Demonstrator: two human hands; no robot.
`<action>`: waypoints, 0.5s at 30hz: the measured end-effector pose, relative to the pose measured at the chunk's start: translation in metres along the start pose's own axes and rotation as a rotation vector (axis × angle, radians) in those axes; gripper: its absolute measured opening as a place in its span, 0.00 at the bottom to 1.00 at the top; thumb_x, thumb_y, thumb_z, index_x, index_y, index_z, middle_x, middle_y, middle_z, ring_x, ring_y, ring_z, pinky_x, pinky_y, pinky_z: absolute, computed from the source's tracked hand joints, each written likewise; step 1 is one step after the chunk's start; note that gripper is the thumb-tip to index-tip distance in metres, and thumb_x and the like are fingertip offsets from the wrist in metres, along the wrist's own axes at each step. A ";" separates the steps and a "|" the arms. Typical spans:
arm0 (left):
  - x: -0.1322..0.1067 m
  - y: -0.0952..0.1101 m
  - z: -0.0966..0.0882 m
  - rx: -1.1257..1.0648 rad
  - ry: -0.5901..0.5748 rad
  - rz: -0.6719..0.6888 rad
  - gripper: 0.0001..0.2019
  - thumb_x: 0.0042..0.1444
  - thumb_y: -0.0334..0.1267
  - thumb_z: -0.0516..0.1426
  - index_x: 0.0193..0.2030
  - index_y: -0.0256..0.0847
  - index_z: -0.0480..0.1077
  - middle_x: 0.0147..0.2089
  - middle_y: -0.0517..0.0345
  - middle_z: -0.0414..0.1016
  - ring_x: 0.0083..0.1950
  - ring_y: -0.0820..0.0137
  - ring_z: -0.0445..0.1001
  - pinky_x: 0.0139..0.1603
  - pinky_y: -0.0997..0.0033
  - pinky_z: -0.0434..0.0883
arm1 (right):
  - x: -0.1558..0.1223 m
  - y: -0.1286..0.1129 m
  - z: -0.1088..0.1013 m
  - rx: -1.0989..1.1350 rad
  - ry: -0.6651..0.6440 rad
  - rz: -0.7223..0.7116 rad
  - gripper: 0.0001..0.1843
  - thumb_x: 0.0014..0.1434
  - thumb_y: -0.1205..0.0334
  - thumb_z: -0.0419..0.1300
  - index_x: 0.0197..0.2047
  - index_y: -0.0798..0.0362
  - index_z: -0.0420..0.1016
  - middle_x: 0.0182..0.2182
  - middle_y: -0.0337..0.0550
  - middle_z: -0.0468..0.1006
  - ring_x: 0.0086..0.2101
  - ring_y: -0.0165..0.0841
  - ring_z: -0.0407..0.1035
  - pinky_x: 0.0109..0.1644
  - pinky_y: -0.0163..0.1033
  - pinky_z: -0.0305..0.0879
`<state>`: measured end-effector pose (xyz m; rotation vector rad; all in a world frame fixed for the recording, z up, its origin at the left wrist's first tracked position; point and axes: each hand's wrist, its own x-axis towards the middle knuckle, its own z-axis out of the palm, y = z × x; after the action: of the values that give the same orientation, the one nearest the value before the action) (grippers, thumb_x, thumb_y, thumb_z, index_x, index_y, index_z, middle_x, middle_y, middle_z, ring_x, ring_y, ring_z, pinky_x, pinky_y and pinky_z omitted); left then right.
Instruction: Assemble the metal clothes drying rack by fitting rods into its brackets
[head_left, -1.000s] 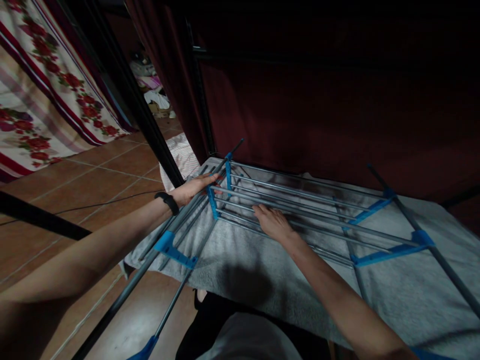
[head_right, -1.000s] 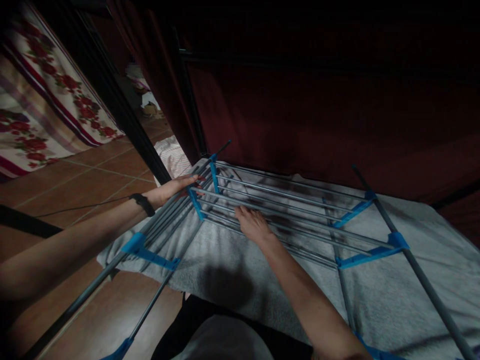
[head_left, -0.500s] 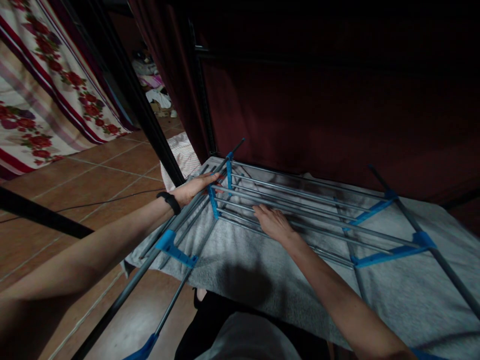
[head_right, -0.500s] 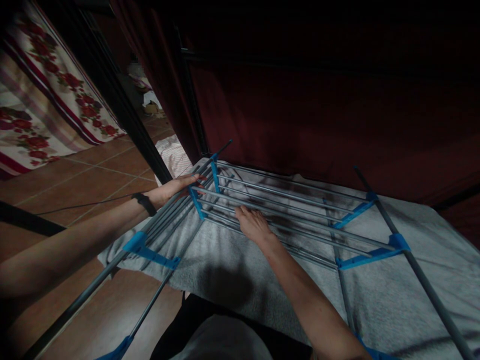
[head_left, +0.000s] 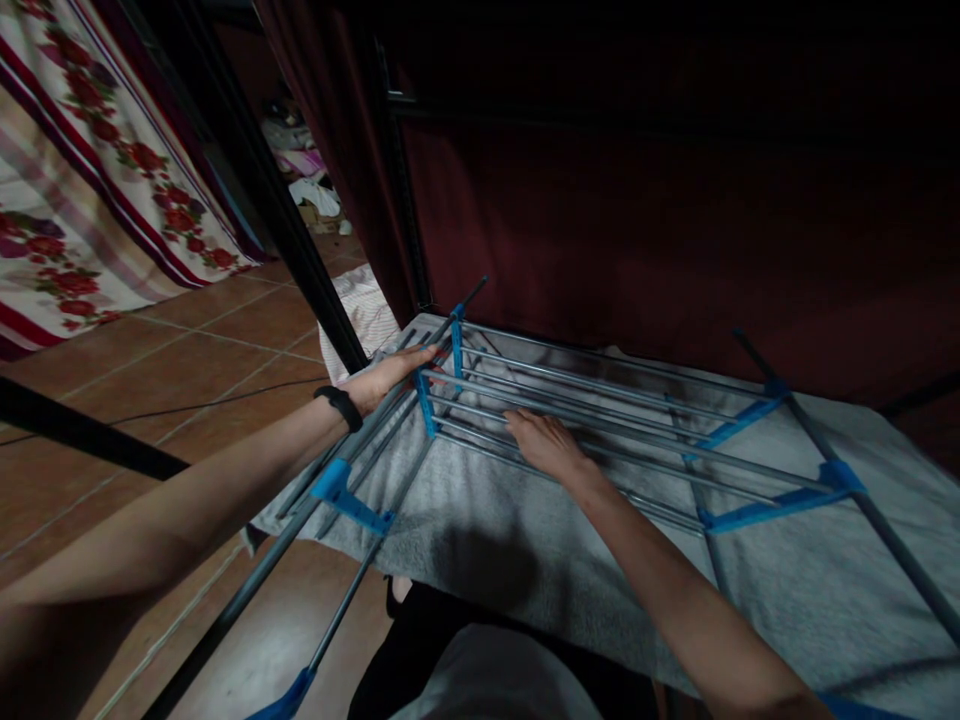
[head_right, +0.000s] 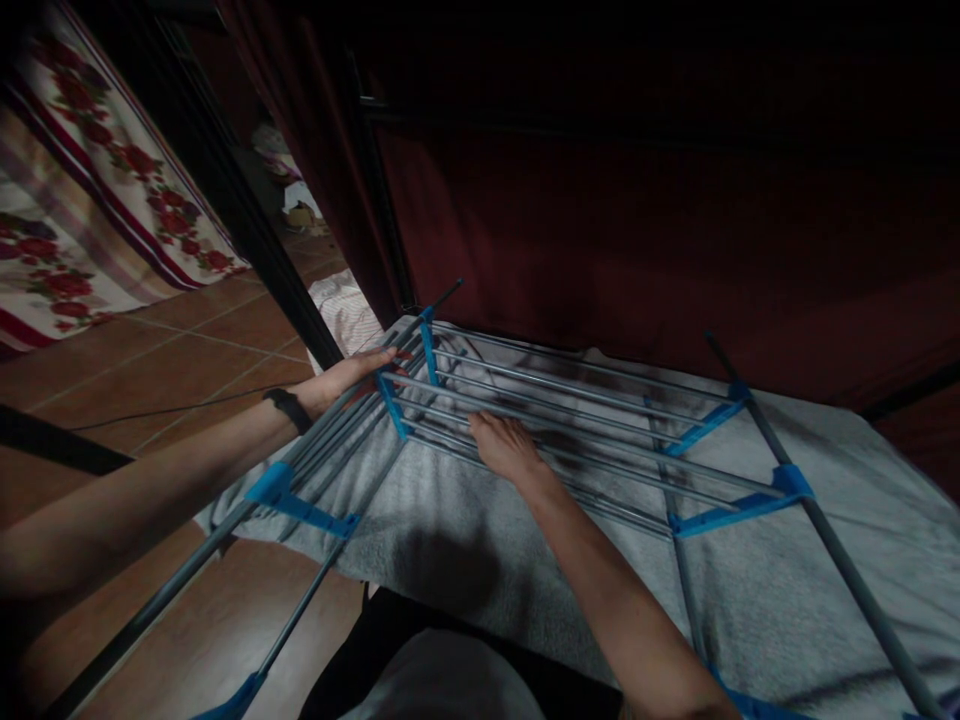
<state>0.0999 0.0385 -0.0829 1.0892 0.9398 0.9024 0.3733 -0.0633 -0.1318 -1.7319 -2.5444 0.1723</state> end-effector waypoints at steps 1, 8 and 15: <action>0.001 -0.001 -0.001 0.002 0.000 0.002 0.19 0.59 0.46 0.66 0.53 0.37 0.78 0.35 0.48 0.81 0.34 0.62 0.81 0.34 0.68 0.80 | 0.000 0.000 0.001 0.002 -0.001 0.000 0.22 0.75 0.58 0.42 0.64 0.47 0.69 0.58 0.48 0.78 0.52 0.39 0.76 0.53 0.43 0.68; 0.000 0.000 0.004 -0.047 0.034 -0.084 0.18 0.59 0.47 0.65 0.50 0.38 0.77 0.36 0.49 0.80 0.31 0.63 0.80 0.32 0.67 0.79 | -0.007 -0.004 0.007 -0.050 0.146 -0.045 0.25 0.75 0.59 0.45 0.71 0.53 0.62 0.58 0.53 0.77 0.55 0.40 0.72 0.61 0.47 0.65; -0.020 0.002 0.011 -0.219 0.142 -0.125 0.27 0.71 0.58 0.44 0.52 0.39 0.74 0.37 0.48 0.81 0.40 0.58 0.80 0.40 0.62 0.79 | -0.081 0.016 0.055 0.078 0.576 0.097 0.24 0.72 0.66 0.46 0.67 0.50 0.67 0.62 0.50 0.73 0.60 0.38 0.65 0.64 0.47 0.62</action>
<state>0.1029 0.0166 -0.0760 0.7791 0.9891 0.9639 0.4118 -0.1364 -0.1876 -1.5843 -2.0155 -0.1955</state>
